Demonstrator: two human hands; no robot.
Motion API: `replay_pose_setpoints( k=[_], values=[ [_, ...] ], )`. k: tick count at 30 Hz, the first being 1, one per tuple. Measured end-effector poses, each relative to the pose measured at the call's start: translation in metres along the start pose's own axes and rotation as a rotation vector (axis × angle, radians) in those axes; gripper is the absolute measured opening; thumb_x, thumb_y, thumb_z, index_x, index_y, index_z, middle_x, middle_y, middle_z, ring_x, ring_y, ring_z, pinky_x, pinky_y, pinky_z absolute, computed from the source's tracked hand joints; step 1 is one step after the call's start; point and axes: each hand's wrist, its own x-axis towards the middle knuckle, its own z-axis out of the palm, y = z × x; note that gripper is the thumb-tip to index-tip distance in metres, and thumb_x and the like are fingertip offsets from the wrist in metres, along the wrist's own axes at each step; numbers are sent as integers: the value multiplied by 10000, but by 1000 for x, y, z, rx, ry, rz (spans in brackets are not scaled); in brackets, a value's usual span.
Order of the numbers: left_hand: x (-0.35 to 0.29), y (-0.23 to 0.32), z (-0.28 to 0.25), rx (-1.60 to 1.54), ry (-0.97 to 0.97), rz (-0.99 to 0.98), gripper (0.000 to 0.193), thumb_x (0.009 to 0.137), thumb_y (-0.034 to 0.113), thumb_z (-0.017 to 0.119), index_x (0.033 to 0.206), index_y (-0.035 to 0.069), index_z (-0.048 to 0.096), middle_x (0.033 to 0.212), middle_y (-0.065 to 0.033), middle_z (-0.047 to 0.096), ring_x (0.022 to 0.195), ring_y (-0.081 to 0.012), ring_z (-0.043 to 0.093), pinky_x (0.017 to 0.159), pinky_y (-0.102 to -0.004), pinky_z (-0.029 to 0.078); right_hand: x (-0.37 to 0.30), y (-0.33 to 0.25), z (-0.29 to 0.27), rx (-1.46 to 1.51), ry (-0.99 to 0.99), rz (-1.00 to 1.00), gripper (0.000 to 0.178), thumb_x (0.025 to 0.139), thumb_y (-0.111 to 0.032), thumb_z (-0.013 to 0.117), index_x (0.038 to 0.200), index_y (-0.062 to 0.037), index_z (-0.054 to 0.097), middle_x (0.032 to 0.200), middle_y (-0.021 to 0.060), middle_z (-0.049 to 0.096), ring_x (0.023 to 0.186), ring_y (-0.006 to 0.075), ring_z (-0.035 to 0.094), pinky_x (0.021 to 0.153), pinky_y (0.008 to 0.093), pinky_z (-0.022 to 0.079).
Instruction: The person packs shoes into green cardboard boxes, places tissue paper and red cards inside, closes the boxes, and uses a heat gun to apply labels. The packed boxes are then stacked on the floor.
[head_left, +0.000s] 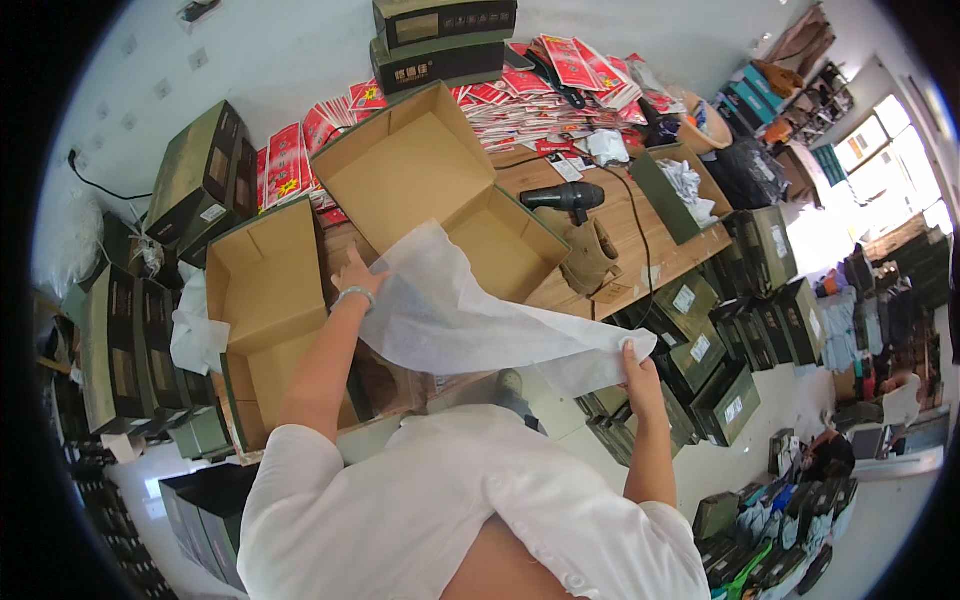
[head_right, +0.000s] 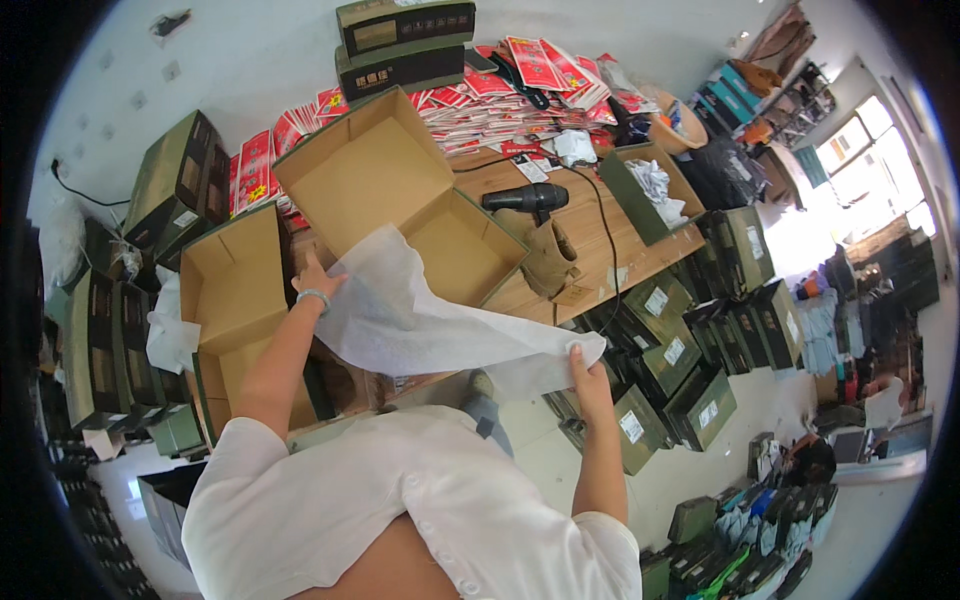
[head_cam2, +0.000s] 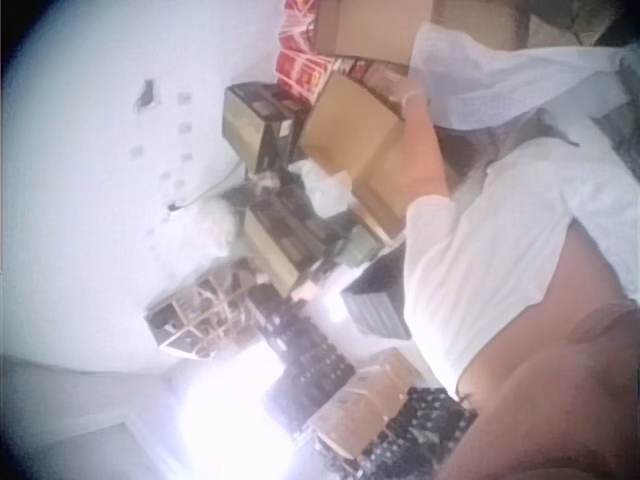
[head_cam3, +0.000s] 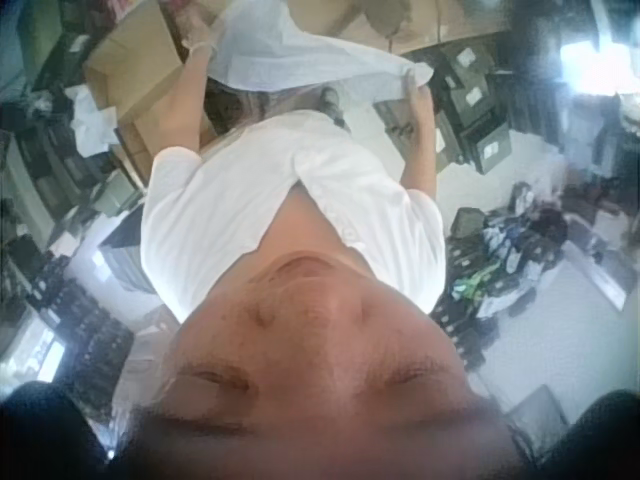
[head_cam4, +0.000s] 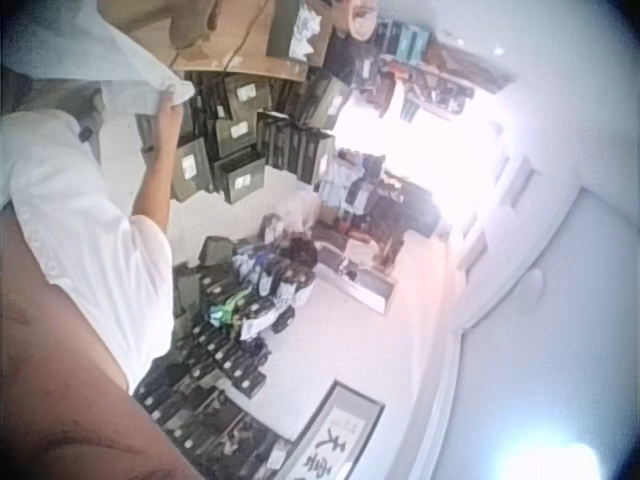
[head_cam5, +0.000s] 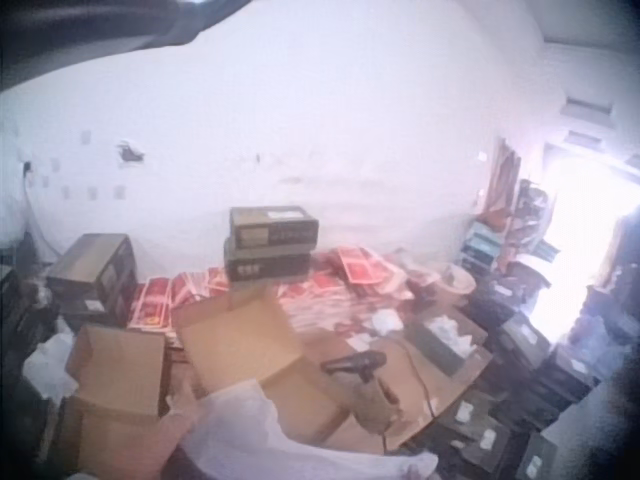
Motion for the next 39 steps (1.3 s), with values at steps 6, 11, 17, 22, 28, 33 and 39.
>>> replay_pose_setpoints(
  k=[6,11,17,22,28,33,39],
  values=[
    [12,-45,-9,-232,108,330,364,859,422,623,952,71,647,1000,-120,670,962,-297,623,803,-399,484,107,7,-69,-465,-109,-334,491,808,-327,720,1118,26,579,991,152,665,890,255,639,764,361,483],
    [26,-27,-159,-467,392,96,332,922,339,560,862,14,588,773,-93,629,709,-200,592,636,-362,456,162,-64,-62,-613,-415,-233,381,852,-358,662,880,21,656,776,121,655,752,184,607,714,325,468],
    [123,-13,-264,-358,880,284,380,928,292,533,1203,35,588,1040,-168,653,917,-239,623,838,-311,460,250,-69,51,-520,-558,-207,469,918,-427,557,890,32,647,735,123,627,706,176,563,689,338,459],
    [185,43,-276,-679,964,493,379,932,282,515,1305,224,546,1000,-134,660,878,-229,633,835,-317,469,288,-14,122,-249,-272,-286,435,963,-366,484,858,36,610,708,175,601,670,263,565,663,380,451],
    [233,92,-234,-154,484,110,608,916,387,544,1442,431,240,1001,-130,666,907,-328,630,767,-435,482,256,-30,143,-339,128,-423,271,969,-218,464,884,33,522,734,249,541,696,413,542,657,437,432],
    [271,83,-200,90,318,179,642,909,393,555,1446,439,206,1152,-127,634,1006,-324,619,814,-438,495,264,11,145,-118,105,-435,220,973,-213,452,1055,-19,512,886,260,592,826,448,564,741,447,453],
    [267,79,-180,240,588,81,650,893,361,575,1459,290,263,1272,-175,546,1096,-361,557,900,-462,436,231,-38,139,-535,-40,-211,614,930,-283,522,1448,-156,218,1109,173,585,960,312,604,808,403,477]
  ],
)
